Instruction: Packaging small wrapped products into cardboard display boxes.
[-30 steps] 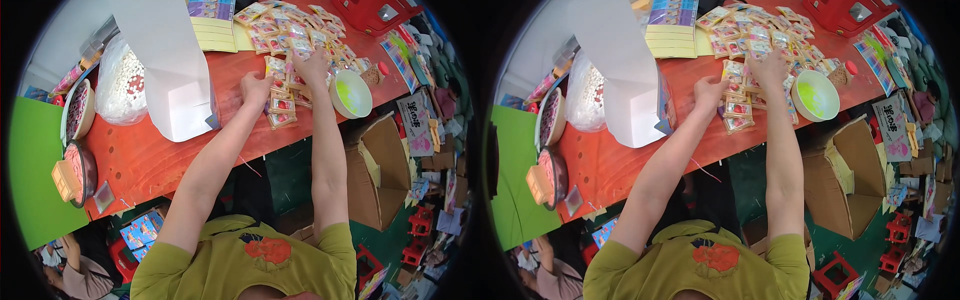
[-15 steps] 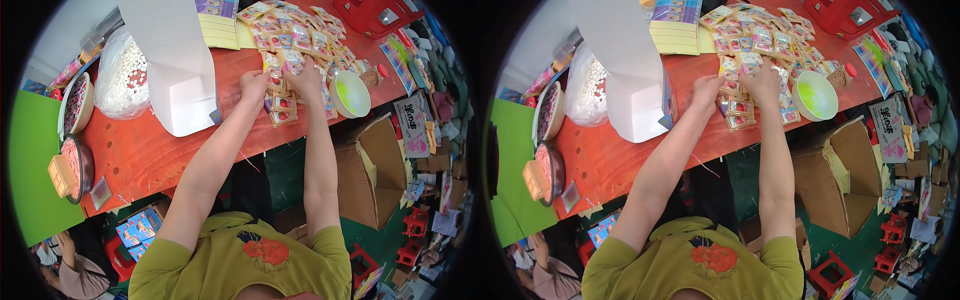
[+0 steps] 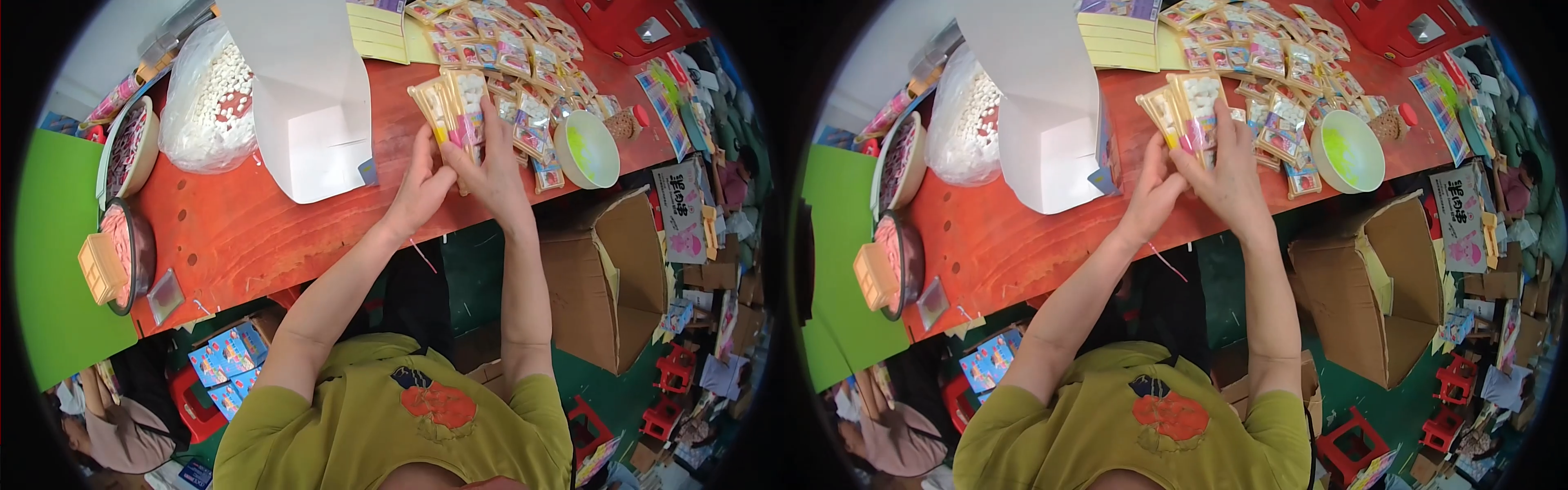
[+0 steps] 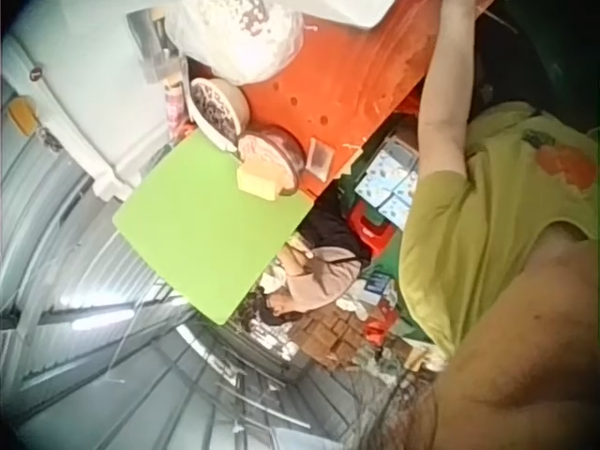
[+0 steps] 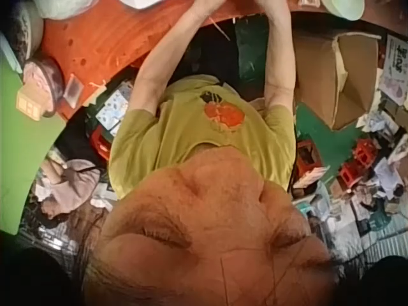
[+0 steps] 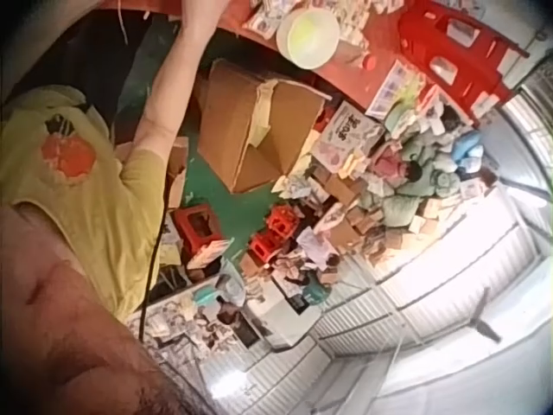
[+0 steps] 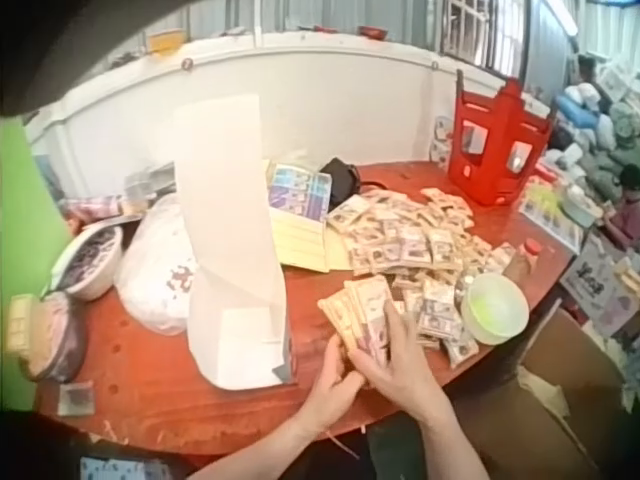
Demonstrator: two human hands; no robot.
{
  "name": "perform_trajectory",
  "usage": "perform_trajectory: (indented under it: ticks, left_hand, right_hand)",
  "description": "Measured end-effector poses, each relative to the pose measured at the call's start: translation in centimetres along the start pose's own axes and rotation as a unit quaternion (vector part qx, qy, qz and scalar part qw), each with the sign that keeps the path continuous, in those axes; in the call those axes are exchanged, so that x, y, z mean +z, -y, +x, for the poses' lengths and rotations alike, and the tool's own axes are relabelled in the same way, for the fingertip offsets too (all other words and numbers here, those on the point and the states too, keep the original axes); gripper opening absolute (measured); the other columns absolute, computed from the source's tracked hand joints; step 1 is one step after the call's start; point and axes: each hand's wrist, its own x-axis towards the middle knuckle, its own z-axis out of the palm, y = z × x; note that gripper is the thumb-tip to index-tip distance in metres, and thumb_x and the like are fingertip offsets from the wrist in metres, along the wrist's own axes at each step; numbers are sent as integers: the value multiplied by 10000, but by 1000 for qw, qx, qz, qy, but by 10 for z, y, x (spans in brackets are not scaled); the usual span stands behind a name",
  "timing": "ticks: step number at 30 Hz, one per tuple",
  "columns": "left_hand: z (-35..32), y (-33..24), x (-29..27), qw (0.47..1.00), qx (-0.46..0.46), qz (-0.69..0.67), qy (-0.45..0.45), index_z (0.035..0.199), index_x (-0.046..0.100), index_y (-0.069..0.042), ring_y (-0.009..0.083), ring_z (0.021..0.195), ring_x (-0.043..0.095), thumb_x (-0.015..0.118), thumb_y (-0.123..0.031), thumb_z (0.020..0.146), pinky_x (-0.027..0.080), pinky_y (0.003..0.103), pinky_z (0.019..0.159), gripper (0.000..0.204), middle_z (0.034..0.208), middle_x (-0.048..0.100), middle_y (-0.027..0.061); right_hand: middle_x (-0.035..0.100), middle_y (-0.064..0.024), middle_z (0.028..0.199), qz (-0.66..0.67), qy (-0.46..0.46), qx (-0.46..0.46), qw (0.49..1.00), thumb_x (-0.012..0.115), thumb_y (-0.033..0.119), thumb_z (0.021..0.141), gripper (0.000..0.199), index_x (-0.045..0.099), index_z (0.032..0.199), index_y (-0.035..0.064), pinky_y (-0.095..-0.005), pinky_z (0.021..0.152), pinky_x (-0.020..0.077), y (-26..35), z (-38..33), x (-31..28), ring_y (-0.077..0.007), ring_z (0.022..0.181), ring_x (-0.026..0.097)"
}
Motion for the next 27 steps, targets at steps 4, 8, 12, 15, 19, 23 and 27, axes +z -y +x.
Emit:
perform_trajectory:
  ticks: [4, 8, 12, 15, 19, 23, 27]
  left_hand:
    - [-39, 2, -11, 999, -20, 8, 35, 1538, 162, -66, 246, 1313, 506, 616, -21, 873, 514, 369, 980, 806, 1452, 435, 163]
    - [-71, 4, -26, 975, 7, 219, 24, 1507, 122, -2, 332, 1350, 499, 779, -170, 800, 487, 417, 1032, 980, 1493, 398, 241]
    - [-119, -23, -30, 957, -27, 285, 34, 1512, 82, 8, 363, 1383, 482, 773, -160, 810, 458, 443, 1082, 999, 1513, 363, 273]
    - [-138, -30, -49, 967, -17, 246, 69, 1547, 61, -9, 319, 1393, 475, 717, -82, 823, 429, 440, 1116, 980, 1532, 345, 235]
    - [-141, -25, -55, 988, -32, 137, 67, 1550, 175, -25, 253, 1365, 483, 717, -65, 837, 404, 395, 1123, 896, 1515, 387, 164]
    - [-139, -12, -41, 994, -7, 84, -63, 1436, 448, -7, 157, 1270, 540, 678, -71, 955, 445, 344, 1068, 537, 1362, 568, 90]
    - [-137, -5, -32, 992, 20, 23, -120, 1389, 461, -11, 130, 1171, 597, 601, -58, 998, 495, 321, 1001, 417, 1315, 597, 73]
  right_hand:
    - [420, -293, 1380, 6, 19, -31, 999, 661, 380, 950, 814, 285, 1539, -37, -471, 1085, 390, 8, -36, 16, -441, 1265, 470]
    - [329, -312, 1484, 116, 37, -35, 992, 580, 303, 999, 774, 189, 1556, -67, -483, 1168, 294, 14, -68, 35, -457, 1402, 346]
    - [260, -322, 1529, 204, 54, -60, 976, 583, 270, 985, 862, 58, 1563, -93, -491, 1192, 255, 16, -108, 59, -468, 1430, 306]
    - [254, -311, 1548, 177, 40, -118, 976, 609, 324, 977, 904, 57, 1572, -75, -519, 1185, 245, 3, -128, 83, -472, 1424, 301]
    - [277, -268, 1581, 57, -4, -198, 979, 585, 367, 978, 856, 124, 1588, -19, -504, 1150, 263, 8, -136, 97, -445, 1419, 323]
    - [329, -260, 1573, 86, -14, -156, 984, 475, 245, 1017, 588, 346, 1529, -15, -488, 1149, 270, 19, -141, 94, -424, 1403, 362]
    - [581, -202, 1366, 70, -55, -86, 992, 538, 114, 1004, 285, 658, 1222, -24, -423, 1122, 366, 13, -111, 58, -356, 1323, 501]
